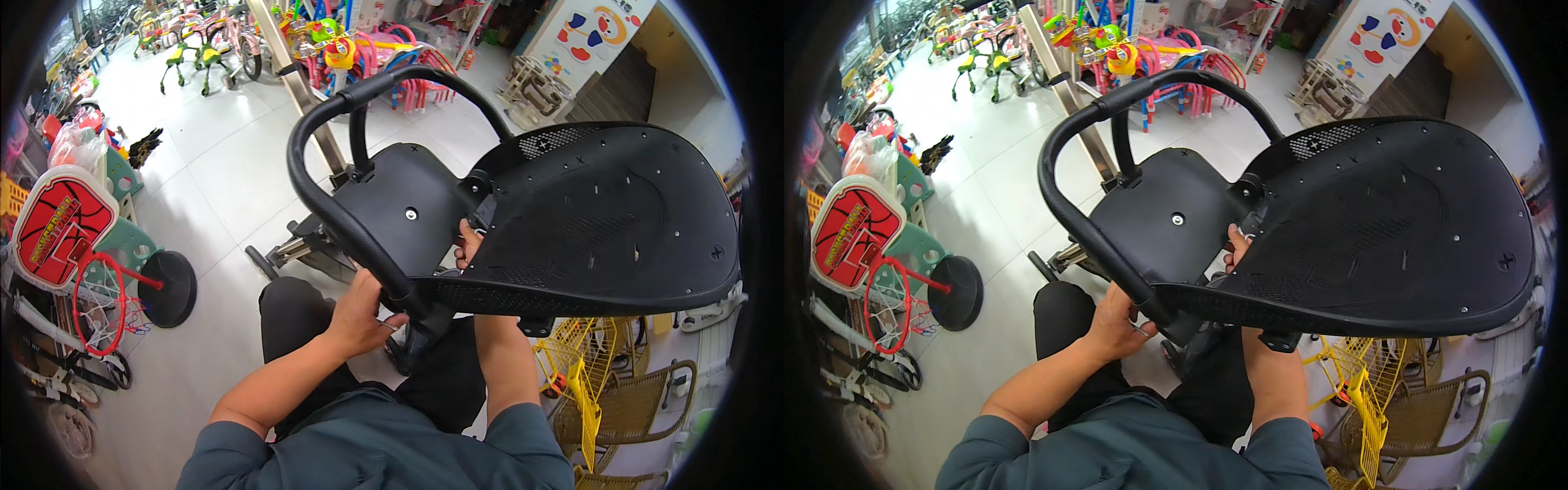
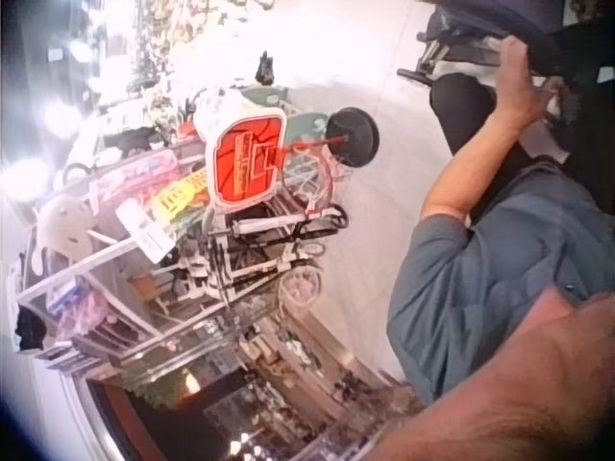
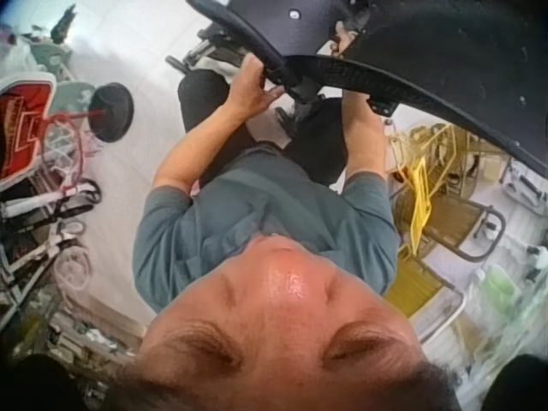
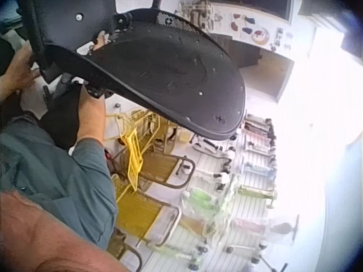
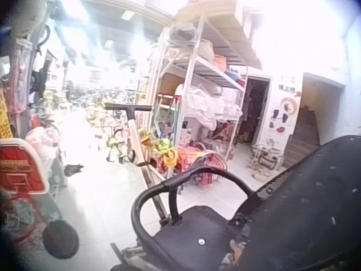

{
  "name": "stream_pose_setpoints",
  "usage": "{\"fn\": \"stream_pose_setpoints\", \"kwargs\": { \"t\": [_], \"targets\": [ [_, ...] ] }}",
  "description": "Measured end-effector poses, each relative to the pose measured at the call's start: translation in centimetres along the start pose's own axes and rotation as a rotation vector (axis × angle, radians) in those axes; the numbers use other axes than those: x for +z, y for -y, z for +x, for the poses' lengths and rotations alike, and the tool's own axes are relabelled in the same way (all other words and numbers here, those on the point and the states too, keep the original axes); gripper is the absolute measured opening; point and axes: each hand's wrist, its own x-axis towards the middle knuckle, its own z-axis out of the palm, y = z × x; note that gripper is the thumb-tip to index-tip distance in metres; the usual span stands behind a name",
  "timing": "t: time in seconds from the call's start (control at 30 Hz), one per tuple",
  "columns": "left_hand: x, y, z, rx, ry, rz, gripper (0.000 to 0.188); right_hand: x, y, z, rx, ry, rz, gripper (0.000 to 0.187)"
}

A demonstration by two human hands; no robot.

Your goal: The person assembles a black plastic chair by inserting and tightening screws into the seat and backrest using a hex key. They repeatedly adjust the chair's orientation and reposition components to access fastening points.

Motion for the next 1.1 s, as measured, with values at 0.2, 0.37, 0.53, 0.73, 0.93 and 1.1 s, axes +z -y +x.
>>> {"fn": "stream_pose_setpoints", "kwargs": {
  "t": [0.2, 0.37, 0.53, 0.73, 0.93, 1.1],
  "targets": [
    [-0.2, 0.9, 0.0, -0.009, 0.020, -0.087, 0.082, -9.3, -3.2, 0.3, 0.030, 0.054, 0.051, 0.065],
    [0.2, 0.9, 0.0, 0.042, -0.033, -0.076, 0.083, -24.6, -2.9, 1.9, 0.072, 0.105, 0.104, 0.062],
    [0.8, 1.3, 0.0, 0.024, -0.054, -0.100, 0.082, -33.3, -1.1, 5.2, 0.088, 0.159, 0.155, 0.060],
    [0.8, 2.5, -1.3, -0.045, -0.047, -0.147, 0.059, -25.2, -2.4, 3.7, 0.110, 0.248, 0.231, 0.058],
    [-2.2, 7.3, 4.0, -0.534, -0.617, -0.180, 0.046, -7.8, -1.8, 0.8, 0.115, 0.343, 0.286, 0.057],
    [-3.6, 12.1, 7.9, -0.568, -0.231, -0.369, 0.037, -0.2, 0.5, 0.3, 0.095, 0.145, -0.076, 0.058]
  ]
}}
